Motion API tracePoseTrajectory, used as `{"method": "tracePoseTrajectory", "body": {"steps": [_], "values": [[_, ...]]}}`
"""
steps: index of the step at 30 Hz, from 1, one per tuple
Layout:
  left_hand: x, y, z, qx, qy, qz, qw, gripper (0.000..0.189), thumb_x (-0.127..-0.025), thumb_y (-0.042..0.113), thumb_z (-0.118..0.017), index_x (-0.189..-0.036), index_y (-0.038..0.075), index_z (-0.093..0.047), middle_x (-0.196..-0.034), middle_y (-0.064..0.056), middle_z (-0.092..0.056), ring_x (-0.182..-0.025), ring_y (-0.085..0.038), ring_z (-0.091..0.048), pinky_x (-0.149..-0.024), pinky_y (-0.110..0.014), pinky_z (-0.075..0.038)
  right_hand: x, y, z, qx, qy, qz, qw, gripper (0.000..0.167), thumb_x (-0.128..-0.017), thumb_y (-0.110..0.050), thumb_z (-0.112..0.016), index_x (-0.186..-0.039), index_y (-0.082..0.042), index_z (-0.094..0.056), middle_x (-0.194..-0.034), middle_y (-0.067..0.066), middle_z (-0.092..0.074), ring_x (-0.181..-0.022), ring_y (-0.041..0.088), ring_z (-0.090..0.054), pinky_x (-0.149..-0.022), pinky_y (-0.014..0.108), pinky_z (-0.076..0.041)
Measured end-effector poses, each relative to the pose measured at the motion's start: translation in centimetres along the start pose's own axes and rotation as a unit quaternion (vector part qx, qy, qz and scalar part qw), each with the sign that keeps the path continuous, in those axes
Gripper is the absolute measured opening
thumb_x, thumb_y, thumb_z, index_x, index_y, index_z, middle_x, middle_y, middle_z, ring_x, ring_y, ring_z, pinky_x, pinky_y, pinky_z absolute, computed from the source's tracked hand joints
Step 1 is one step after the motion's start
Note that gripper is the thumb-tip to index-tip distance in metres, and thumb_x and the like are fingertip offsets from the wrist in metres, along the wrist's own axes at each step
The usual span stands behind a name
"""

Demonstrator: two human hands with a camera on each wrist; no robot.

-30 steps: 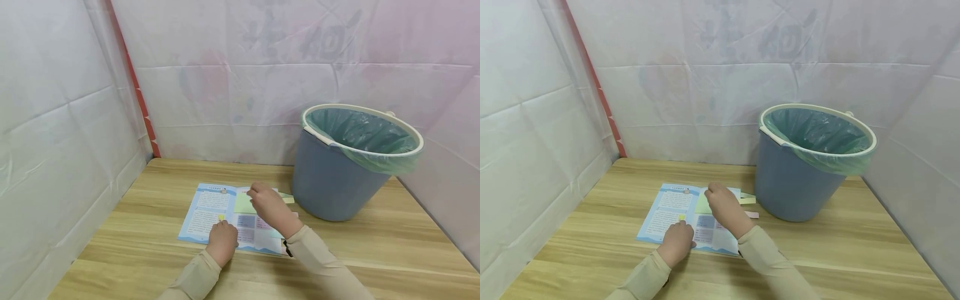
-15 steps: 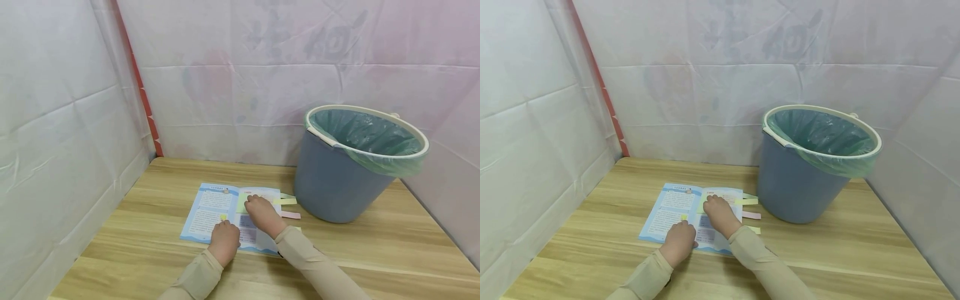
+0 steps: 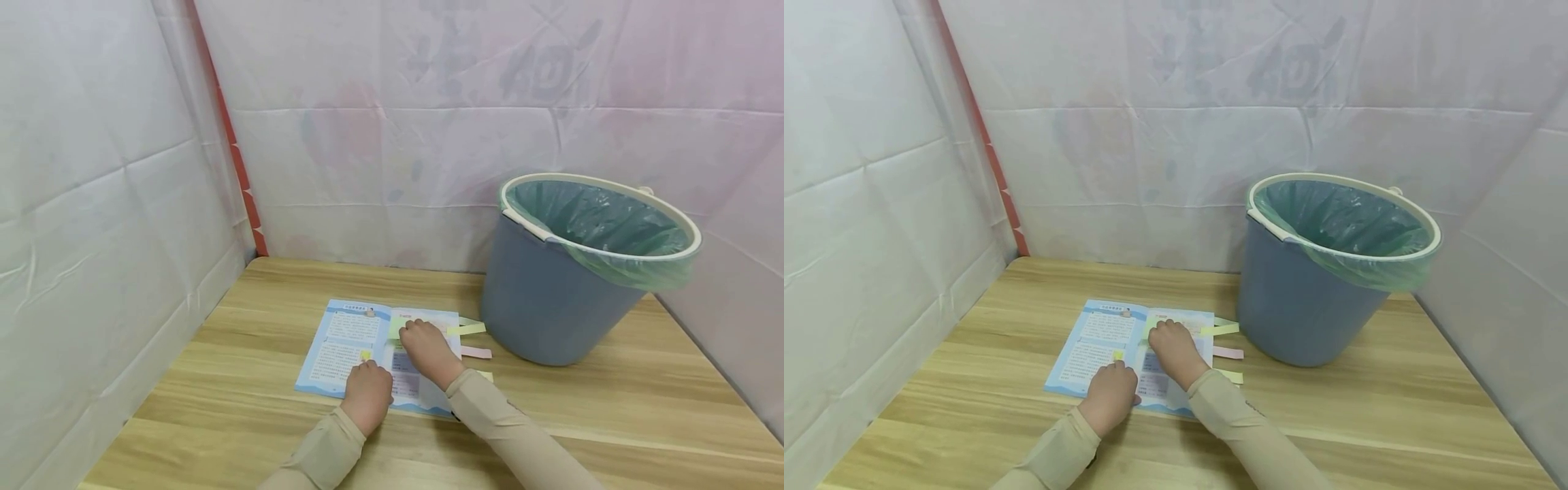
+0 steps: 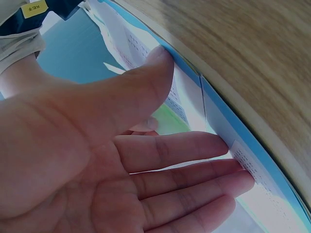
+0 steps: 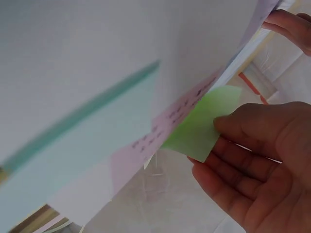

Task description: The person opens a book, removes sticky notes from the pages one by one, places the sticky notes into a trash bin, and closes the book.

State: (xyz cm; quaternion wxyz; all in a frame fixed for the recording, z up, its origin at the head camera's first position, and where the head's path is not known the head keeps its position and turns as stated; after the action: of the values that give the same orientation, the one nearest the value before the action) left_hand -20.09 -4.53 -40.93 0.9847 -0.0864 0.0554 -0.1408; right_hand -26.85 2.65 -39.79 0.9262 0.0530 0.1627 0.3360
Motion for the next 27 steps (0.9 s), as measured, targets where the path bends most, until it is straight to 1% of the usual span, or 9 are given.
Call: {"method": "tracePoseTrajectory", "body": {"steps": [5,10,13,18,27], "values": [[0.0,0.1,0.1,0.001,-0.001,0.001,1.0,0.041,-0.073,0.042,-0.08,-0.08,0.003,-0.07,-0.072,-0.006,-0.06,-0.073,-0.017,-0.06,-0.073,-0.028,-0.051,-0.3,0.1,-0.2,0.004,-0.009,-0.023,0.9997,0.006,-0.081,0.002,-0.072,-0.08,-0.002,-0.067,-0.073,0.008,-0.062,-0.067,0.02,-0.059,-0.063,0.031,-0.051],[0.0,0.2,0.1,0.0,0.002,0.0,1.0,0.04,-0.072,0.042,-0.081,-0.08,0.004,-0.07,-0.072,-0.005,-0.06,-0.072,-0.016,-0.06,-0.071,-0.028,-0.05,-0.3,0.6,-0.2,-0.001,-0.004,-0.054,0.9985,0.006,-0.08,0.003,-0.072,-0.079,0.0,-0.066,-0.072,0.01,-0.062,-0.067,0.022,-0.062,-0.063,0.034,-0.053],[0.0,0.2,0.1,0.001,0.004,0.002,1.0,0.04,-0.072,0.042,-0.081,-0.079,0.004,-0.07,-0.071,-0.005,-0.059,-0.071,-0.016,-0.059,-0.07,-0.027,-0.05,-0.4,0.9,-0.3,-0.004,-0.002,-0.072,0.9974,0.007,-0.08,0.003,-0.072,-0.08,0.001,-0.065,-0.072,0.011,-0.064,-0.067,0.023,-0.063,-0.062,0.035,-0.054],[-0.1,0.1,0.0,0.002,0.003,0.002,1.0,0.04,-0.072,0.042,-0.081,-0.08,0.004,-0.071,-0.072,-0.006,-0.06,-0.072,-0.017,-0.06,-0.071,-0.028,-0.05,-0.4,1.4,-0.1,-0.019,-0.012,-0.105,0.9942,0.008,-0.082,0.003,-0.071,-0.088,0.002,-0.065,-0.076,0.014,-0.065,-0.068,0.027,-0.065,-0.061,0.037,-0.055],[-0.2,0.0,-0.2,0.004,-0.011,0.003,0.9999,0.04,-0.073,0.042,-0.08,-0.083,0.004,-0.071,-0.075,-0.007,-0.061,-0.075,-0.018,-0.06,-0.072,-0.029,-0.05,-0.4,2.2,0.1,-0.026,0.002,-0.136,0.9904,0.008,-0.082,0.004,-0.07,-0.084,0.002,-0.063,-0.073,0.015,-0.065,-0.065,0.026,-0.065,-0.057,0.035,-0.055]]}}
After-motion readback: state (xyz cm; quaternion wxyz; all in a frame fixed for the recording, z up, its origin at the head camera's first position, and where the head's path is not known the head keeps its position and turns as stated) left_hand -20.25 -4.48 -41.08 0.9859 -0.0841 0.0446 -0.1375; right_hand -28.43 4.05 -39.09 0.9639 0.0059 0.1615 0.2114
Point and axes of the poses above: each hand's wrist, its own x-axis away from the middle knuckle, its own z-axis out of the back of the hand, y = z × x, the point moved 6 cm from there along -x, towards the middle knuckle
